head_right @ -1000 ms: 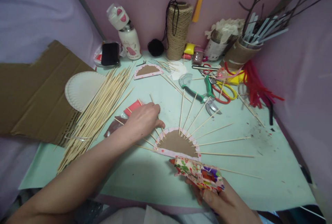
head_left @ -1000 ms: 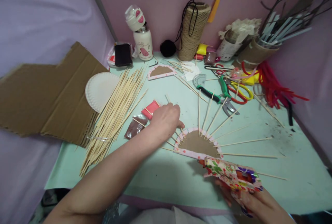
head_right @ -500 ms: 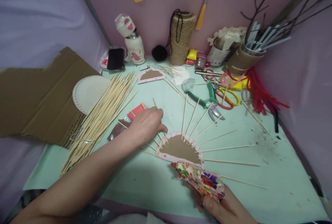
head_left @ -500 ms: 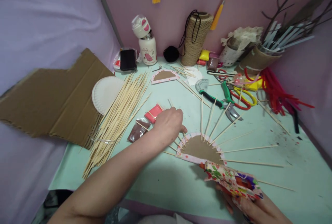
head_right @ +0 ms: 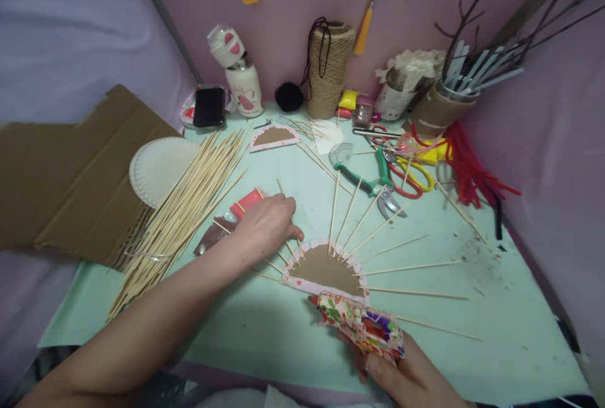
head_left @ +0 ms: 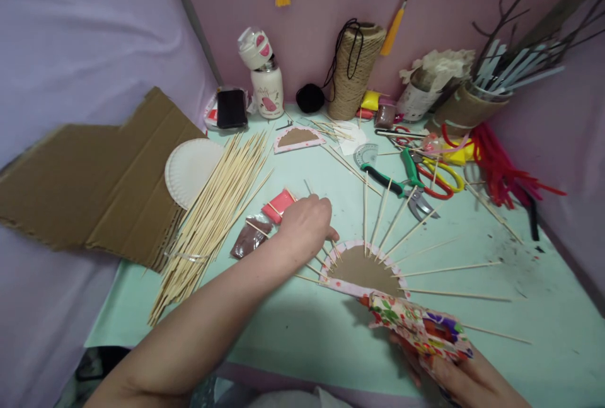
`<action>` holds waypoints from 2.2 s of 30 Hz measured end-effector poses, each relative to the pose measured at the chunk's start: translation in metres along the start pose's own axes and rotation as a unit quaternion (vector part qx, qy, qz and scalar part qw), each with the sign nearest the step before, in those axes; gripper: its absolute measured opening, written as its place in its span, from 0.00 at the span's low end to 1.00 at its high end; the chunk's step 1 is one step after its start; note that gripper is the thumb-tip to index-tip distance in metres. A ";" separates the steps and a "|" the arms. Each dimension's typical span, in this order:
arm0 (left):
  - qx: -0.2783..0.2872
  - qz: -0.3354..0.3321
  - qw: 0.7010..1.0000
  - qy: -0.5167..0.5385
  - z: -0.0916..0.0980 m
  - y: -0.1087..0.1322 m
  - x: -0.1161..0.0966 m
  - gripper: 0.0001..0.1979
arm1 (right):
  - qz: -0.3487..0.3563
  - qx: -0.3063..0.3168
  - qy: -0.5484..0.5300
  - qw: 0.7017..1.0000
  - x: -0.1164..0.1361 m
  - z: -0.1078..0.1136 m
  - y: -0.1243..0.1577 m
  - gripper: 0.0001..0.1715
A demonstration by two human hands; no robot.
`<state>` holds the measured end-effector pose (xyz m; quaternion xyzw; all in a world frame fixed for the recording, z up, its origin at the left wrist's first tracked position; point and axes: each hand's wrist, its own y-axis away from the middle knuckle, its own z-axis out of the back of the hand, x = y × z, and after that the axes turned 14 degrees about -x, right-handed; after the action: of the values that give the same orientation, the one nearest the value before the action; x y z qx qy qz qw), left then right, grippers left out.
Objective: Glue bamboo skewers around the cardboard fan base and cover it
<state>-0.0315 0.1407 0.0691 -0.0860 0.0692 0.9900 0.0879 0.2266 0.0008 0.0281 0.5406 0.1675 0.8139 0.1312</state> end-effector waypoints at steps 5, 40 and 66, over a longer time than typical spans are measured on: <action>0.002 -0.007 1.000 -0.001 0.001 0.001 0.000 0.18 | -0.002 0.004 0.008 1.000 -0.005 0.002 -0.001 0.41; -0.017 -0.011 1.000 -0.005 -0.007 -0.002 0.003 0.18 | 0.027 0.054 0.016 0.998 -0.028 0.012 -0.006 0.36; -0.024 -0.010 1.000 -0.007 -0.008 -0.002 0.002 0.19 | 0.036 0.079 0.009 0.996 -0.042 0.012 -0.007 0.37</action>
<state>-0.0321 0.1415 0.0606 -0.0816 0.0436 0.9911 0.0959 0.2536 -0.0077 -0.0056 0.5474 0.2126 0.8074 0.0575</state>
